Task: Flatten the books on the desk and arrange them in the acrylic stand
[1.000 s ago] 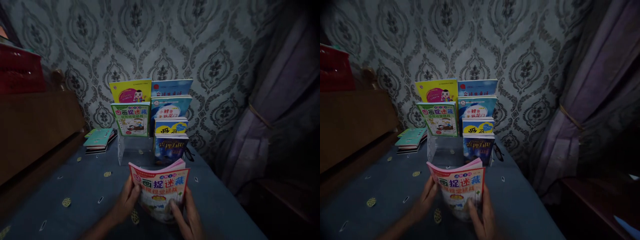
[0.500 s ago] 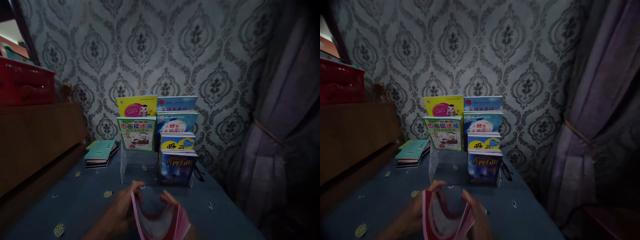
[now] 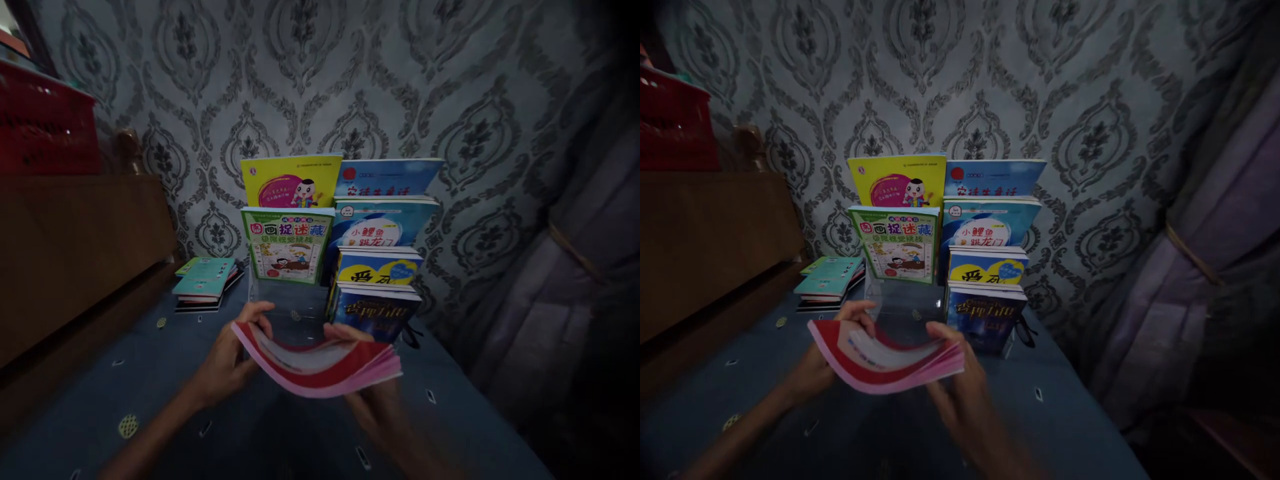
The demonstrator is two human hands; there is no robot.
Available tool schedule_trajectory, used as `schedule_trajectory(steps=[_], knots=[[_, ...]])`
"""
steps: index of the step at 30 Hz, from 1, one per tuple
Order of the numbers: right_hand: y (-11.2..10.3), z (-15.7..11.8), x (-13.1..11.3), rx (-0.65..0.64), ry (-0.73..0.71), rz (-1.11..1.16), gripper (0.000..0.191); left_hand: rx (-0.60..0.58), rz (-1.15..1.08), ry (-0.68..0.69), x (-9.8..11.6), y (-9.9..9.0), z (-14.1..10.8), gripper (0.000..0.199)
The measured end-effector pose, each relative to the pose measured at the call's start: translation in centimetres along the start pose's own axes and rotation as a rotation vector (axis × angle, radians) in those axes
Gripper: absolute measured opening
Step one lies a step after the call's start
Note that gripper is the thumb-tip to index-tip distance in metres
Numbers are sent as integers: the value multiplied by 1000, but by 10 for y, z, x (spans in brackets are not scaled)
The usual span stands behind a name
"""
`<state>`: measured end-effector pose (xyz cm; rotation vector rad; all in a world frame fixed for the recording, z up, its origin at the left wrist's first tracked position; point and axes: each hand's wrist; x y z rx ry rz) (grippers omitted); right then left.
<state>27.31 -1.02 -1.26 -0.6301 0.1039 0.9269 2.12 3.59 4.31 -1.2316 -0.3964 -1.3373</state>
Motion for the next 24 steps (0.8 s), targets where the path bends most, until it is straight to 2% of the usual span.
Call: schedule_trajectory(steps=[2, 5, 9, 13, 17, 24], knots=[[-4, 19, -2, 52, -52, 45, 38, 40, -4, 36, 6, -6, 8, 46], [-14, 52, -5, 53, -120, 61, 28, 98, 4, 115, 19, -17, 24, 43], [-24, 100, -4, 100, -108, 68, 19, 231, 3, 261, 34, -32, 61, 35], [-23, 137, 5, 167, -116, 97, 24, 373, -8, 350, 37, -44, 99, 27], [-21, 158, 16, 188, -154, 131, 30, 380, 3, 344, 34, -48, 120, 22], [-20, 169, 30, 169, -182, 141, 31, 375, 16, 384, 32, -49, 134, 20]])
Point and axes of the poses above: each hand's wrist, its own z-axis towards the middle knuckle, its own y-axis out of the palm, x = y × z, and after that the axes turned 10 degrees about -y, right-handed
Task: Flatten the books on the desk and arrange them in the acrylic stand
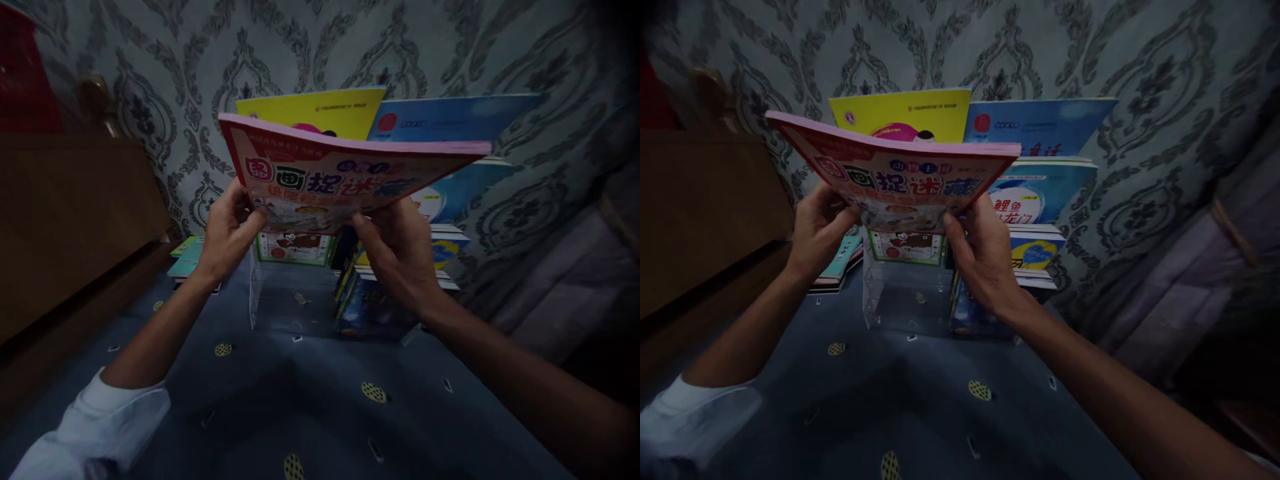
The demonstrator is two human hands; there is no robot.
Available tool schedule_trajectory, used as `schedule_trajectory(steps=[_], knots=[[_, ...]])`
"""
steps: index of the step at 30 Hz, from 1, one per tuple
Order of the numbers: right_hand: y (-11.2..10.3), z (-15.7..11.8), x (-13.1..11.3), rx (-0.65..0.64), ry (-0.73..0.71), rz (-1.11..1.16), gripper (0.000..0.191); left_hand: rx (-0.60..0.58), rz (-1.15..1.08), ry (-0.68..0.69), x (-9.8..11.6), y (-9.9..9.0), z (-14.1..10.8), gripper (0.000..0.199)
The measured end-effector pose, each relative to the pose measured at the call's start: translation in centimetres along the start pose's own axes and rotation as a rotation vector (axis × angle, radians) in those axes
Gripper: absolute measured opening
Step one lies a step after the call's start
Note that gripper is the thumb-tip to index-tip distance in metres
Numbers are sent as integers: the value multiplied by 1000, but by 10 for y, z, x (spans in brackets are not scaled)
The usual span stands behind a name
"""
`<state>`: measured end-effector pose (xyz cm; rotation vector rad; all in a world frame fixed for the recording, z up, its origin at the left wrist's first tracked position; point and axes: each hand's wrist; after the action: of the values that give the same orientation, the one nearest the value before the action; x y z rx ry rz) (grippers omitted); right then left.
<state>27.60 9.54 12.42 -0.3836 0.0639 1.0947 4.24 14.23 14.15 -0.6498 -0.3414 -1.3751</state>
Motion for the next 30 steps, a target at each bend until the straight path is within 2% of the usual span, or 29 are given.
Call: schedule_trajectory(steps=[4, 10, 12, 15, 18, 22, 24, 30], knots=[[1, -1, 5, -37, 23, -8, 28, -19, -41, -52, -9, 4, -1, 19], [-2, 5, 10, -108, 95, -146, 29, -13, -72, -138, -31, 9, -1, 14], [-4, 11, 10, -93, 97, -190, 30, 15, 8, -149, -38, 10, -1, 10], [-8, 18, 9, -42, 48, -268, 38, 57, 300, -176, -44, 12, -4, 5], [-12, 19, 7, -15, 3, -342, 47, 124, 542, -185, -47, 14, -9, 17], [-13, 14, 3, -49, -6, -384, 47, 229, 551, -167, -50, 14, -13, 46], [-13, 12, 0, -68, 1, -376, 45, 202, 522, -162, -49, 14, -14, 47], [-12, 5, -3, -89, 36, -333, 45, 31, 487, -271, -45, 12, -16, 22]])
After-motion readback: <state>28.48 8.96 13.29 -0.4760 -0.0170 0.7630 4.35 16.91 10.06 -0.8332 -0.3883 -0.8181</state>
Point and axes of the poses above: each hand's wrist, its own z-axis towards the middle knuckle, its own y-axis out of the palm, x = y × z, and after that the axes turned 10 degrees about -y, right-handed
